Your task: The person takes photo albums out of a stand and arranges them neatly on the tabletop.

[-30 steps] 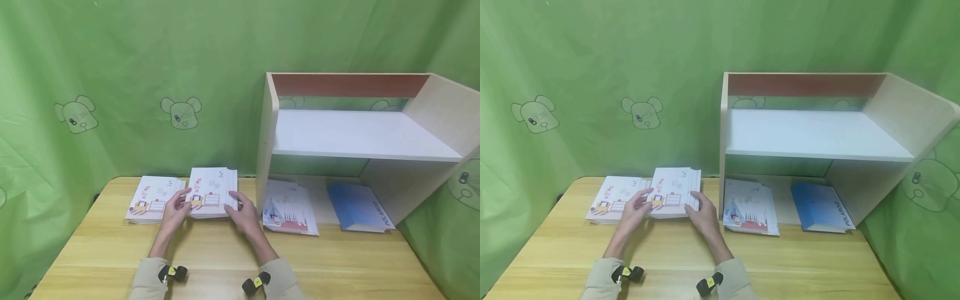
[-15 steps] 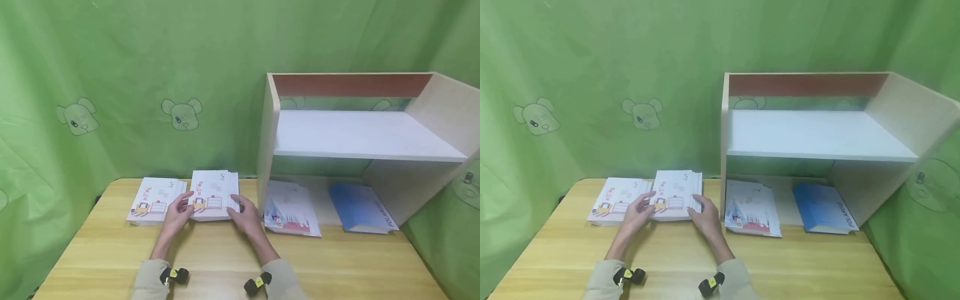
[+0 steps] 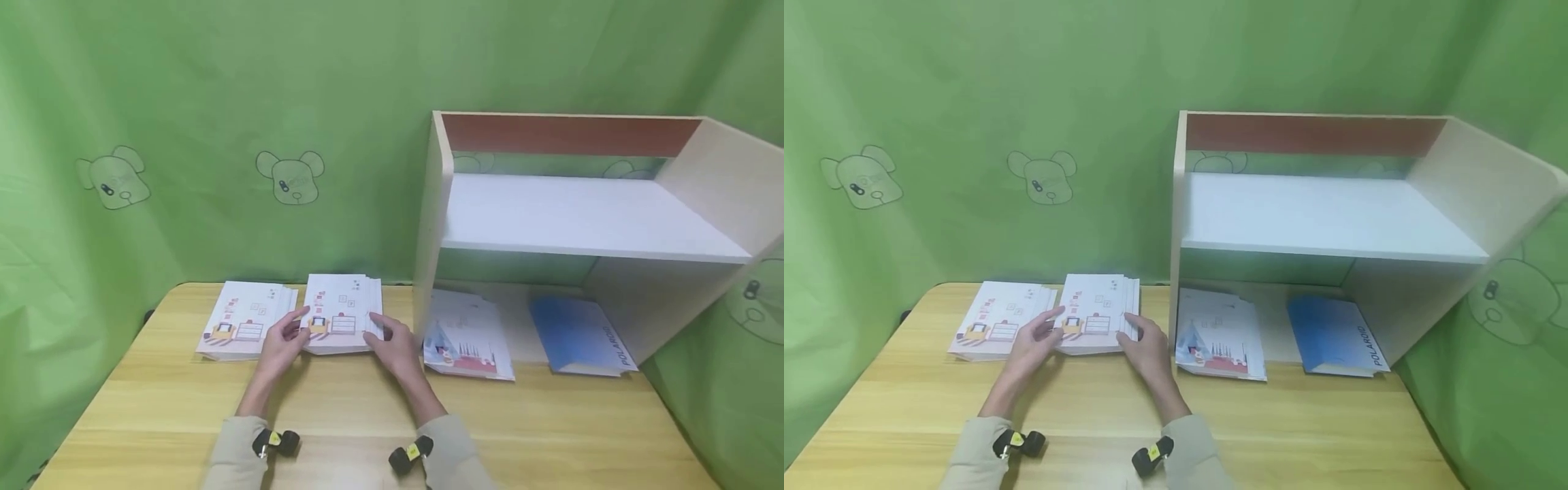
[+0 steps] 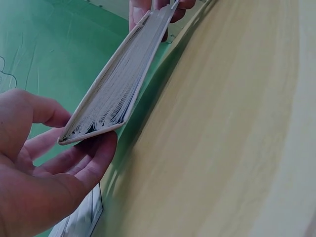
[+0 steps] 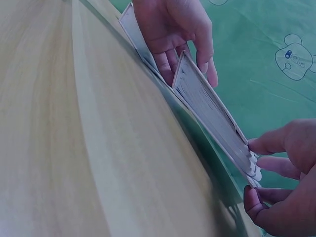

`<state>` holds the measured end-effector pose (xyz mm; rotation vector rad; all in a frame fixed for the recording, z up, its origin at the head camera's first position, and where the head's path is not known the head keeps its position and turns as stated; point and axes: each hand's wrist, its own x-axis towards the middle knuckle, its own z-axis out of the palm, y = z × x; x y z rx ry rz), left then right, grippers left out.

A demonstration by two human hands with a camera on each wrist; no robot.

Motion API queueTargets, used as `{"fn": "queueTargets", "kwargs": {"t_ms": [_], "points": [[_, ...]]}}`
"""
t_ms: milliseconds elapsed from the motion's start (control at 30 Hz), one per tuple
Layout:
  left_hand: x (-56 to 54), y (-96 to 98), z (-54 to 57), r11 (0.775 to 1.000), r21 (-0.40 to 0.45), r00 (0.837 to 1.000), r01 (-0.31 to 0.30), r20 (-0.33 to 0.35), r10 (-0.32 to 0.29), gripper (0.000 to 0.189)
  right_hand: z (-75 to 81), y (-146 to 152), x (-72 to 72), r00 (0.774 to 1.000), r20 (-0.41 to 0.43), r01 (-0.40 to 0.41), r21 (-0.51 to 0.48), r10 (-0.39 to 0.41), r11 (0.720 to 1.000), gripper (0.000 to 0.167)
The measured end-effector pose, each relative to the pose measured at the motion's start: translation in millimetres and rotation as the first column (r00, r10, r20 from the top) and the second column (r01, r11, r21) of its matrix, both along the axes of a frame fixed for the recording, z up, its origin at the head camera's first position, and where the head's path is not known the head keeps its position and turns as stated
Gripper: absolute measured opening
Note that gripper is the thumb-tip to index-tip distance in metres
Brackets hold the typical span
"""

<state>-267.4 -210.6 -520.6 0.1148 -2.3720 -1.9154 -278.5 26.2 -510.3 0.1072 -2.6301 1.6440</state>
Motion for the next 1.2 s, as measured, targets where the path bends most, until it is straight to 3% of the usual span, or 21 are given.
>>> {"fn": "queueTargets", "kwargs": {"t_ms": [367,600,867,1200], "points": [[5.3,-4.6,2.2,0.999,-0.048,1.0,0.0,0.013,0.001,0.051,-8.7,-6,-3.2,0.999,-0.043,-0.024,-0.01,0.024,1.0,0.038],[2.2,-3.1,-0.1,0.997,-0.061,0.999,0.037,0.007,-0.037,0.051,-11.1,-4,-3.3,0.999,-0.031,-0.011,0.025,0.012,1.0,0.038],[-0.8,-0.3,1.2,0.988,-0.088,0.992,0.124,0.033,-0.121,0.059,-8.8,5,-4.3,0.999,-0.009,-0.036,0.065,0.037,0.997,0.039],[2.6,-4.9,5.8,0.983,-0.137,0.992,0.125,0.046,-0.12,0.058,-8.5,4,-4.3,0.998,-0.01,-0.055,0.097,0.056,0.994,0.039]]}}
